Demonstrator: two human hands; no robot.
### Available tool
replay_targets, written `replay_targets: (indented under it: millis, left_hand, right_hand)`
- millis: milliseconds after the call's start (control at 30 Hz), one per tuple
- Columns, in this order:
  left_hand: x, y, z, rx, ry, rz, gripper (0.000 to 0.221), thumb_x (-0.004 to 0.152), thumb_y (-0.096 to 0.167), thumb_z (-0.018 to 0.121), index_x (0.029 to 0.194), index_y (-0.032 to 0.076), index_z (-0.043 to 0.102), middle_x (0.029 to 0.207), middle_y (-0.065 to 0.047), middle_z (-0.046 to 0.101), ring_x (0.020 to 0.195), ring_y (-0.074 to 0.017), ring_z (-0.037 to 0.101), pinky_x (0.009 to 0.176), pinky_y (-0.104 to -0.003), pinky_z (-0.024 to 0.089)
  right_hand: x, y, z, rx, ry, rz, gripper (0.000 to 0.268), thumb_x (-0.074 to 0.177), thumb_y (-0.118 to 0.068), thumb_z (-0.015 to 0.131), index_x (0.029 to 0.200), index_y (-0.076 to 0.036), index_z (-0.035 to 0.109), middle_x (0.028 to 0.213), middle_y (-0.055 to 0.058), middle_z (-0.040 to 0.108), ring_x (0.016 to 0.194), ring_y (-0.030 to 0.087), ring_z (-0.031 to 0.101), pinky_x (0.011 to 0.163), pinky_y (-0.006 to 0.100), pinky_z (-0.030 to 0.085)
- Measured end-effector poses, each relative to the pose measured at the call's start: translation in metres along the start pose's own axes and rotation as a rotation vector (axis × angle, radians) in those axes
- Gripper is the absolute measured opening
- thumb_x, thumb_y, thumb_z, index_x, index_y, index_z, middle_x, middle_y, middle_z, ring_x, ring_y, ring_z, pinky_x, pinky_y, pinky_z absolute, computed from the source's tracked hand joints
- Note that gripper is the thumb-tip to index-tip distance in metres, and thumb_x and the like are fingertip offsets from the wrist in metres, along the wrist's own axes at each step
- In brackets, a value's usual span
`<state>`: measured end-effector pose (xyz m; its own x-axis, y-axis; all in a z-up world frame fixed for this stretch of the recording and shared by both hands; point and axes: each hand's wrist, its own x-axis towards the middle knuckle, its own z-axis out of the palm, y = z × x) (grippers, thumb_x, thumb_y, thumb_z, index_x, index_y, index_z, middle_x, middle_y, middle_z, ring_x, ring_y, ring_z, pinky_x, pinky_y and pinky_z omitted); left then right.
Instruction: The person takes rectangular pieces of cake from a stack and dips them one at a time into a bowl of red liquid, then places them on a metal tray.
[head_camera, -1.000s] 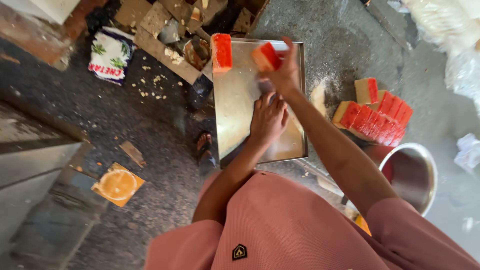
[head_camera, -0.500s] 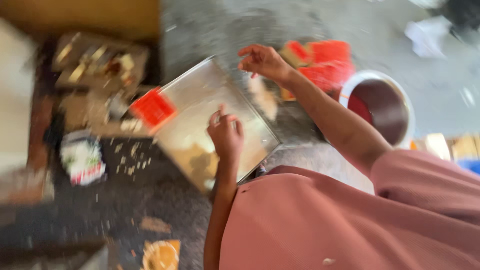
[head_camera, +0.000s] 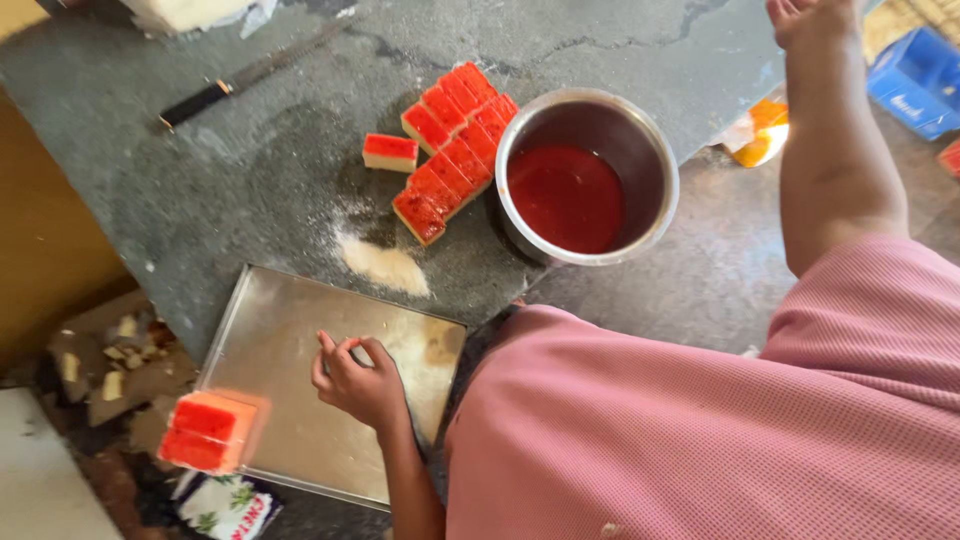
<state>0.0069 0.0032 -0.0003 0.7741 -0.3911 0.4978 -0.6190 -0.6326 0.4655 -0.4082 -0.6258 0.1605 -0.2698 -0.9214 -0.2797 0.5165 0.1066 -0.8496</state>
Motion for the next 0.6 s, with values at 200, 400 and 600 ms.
replay_targets:
  millis: [200,400,600]
  left_hand:
    - [0.003,0.005,0.001,0.047,0.011,0.011,0.011,0.095,0.02,0.069,0.098,0.01,0.065,0.144,-0.014,0.066,0.124,-0.0332,0.057,0.097,-0.052,0.044]
    - [0.004,0.009,-0.001,0.045,0.002,-0.01,0.012,0.094,0.02,0.069,0.098,0.009,0.065,0.142,-0.015,0.066,0.124,-0.034,0.058,0.098,-0.051,0.044]
    - [0.004,0.015,-0.001,0.034,0.032,-0.048,0.01,0.093,0.019,0.068,0.095,0.01,0.064,0.141,-0.014,0.066,0.125,-0.0332,0.057,0.1,-0.051,0.044]
  right_hand:
    - [-0.003,0.063,0.005,-0.123,-0.089,0.061,0.056,0.09,-0.05,0.065,0.118,-0.003,0.051,0.111,0.023,0.061,0.1,0.04,0.065,0.093,0.054,0.066]
    - [-0.143,0.185,0.158,-0.68,-0.944,-0.173,0.028,0.106,-0.026,0.059,0.117,-0.001,0.066,0.103,0.009,0.073,0.092,0.021,0.075,0.079,0.038,0.063]
    - [-0.282,0.287,0.258,-1.225,-1.456,-0.642,0.06,0.088,-0.051,0.079,0.12,-0.002,0.067,0.102,0.015,0.073,0.102,0.03,0.068,0.087,0.045,0.054]
